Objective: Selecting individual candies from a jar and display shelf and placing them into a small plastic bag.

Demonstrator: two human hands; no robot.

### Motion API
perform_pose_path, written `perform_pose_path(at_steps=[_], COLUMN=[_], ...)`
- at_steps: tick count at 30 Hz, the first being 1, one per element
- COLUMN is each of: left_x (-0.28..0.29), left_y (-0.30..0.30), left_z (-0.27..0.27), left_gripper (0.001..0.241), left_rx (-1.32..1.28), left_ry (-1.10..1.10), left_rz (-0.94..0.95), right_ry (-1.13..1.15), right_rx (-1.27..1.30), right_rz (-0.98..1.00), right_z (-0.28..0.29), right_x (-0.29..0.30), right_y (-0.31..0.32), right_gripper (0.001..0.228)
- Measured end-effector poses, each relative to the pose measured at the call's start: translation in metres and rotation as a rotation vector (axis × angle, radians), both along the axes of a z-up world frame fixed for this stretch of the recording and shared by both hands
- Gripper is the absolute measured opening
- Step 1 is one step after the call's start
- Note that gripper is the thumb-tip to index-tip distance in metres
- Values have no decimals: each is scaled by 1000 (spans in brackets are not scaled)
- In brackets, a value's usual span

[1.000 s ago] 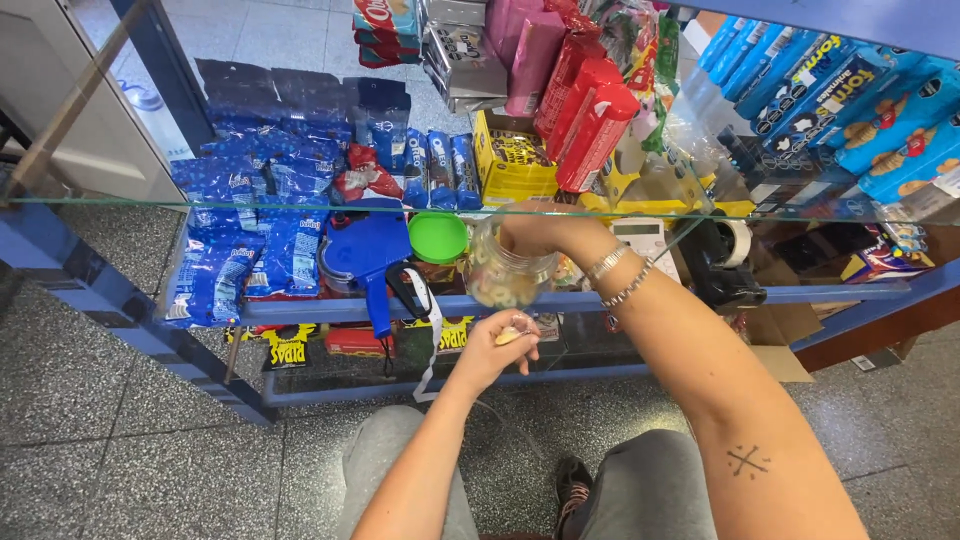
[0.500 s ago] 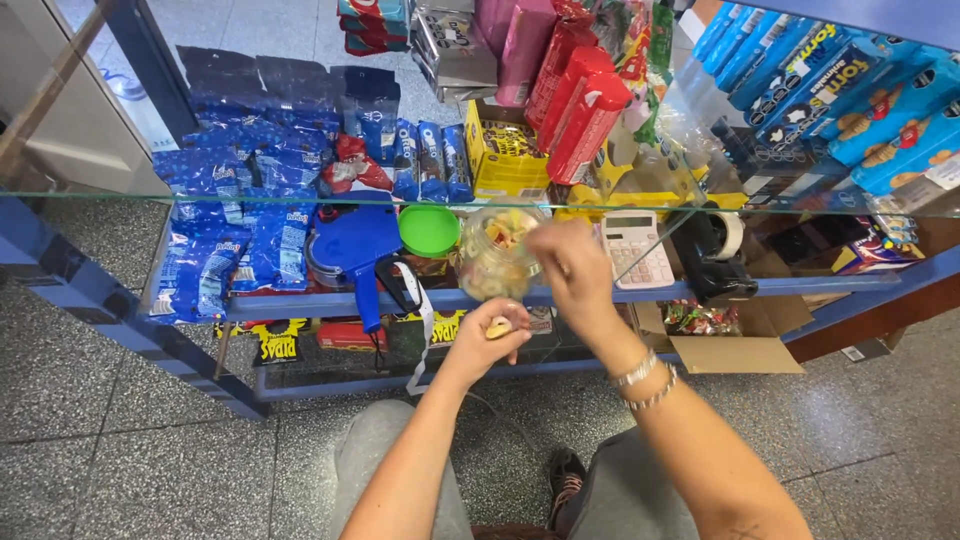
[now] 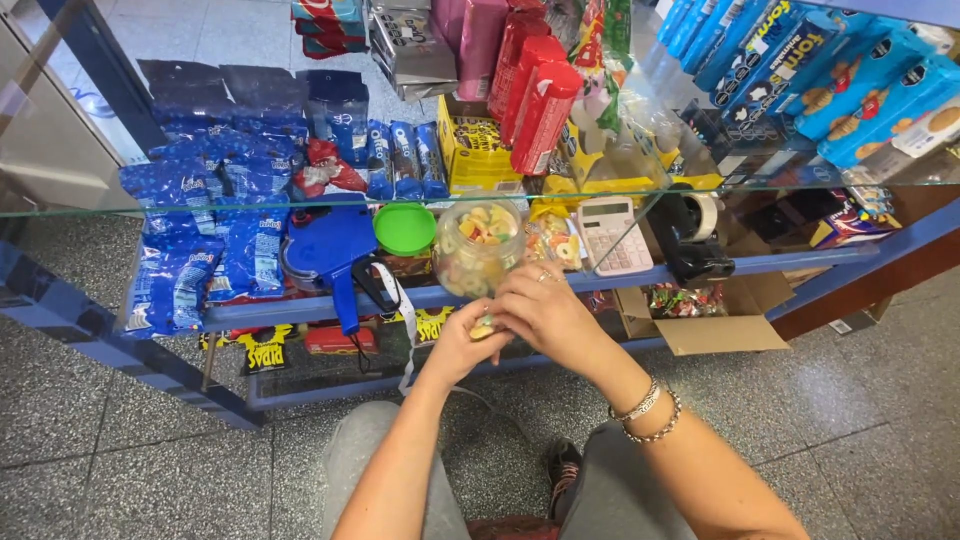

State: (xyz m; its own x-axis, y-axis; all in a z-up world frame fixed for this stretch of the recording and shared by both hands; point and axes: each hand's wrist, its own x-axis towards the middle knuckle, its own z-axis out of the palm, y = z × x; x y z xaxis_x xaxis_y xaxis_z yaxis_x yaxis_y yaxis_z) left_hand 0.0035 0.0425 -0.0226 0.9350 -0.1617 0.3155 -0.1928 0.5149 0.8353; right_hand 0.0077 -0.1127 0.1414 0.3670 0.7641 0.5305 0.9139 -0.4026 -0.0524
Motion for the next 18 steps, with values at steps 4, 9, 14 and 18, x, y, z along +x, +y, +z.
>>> perform_pose_path(at_steps=[4, 9, 14, 18], left_x=[-3, 1, -7, -4], left_y=[2, -3, 0, 3], left_z=[5, -15, 5, -1], left_gripper=[36, 42, 40, 45], left_rx=[21, 58, 84, 58], left_ry=[3, 23, 27, 31], left_rz=[-14, -38, -56, -91], right_ry=[30, -4, -56, -95], right_rx=[37, 35, -9, -20], right_rz=[-27, 37, 143, 151], right_z=[-8, -15, -2, -1], right_x=[-1, -4, -1, -1], right_y=[1, 6, 8, 7], right_gripper=[4, 16, 13, 11])
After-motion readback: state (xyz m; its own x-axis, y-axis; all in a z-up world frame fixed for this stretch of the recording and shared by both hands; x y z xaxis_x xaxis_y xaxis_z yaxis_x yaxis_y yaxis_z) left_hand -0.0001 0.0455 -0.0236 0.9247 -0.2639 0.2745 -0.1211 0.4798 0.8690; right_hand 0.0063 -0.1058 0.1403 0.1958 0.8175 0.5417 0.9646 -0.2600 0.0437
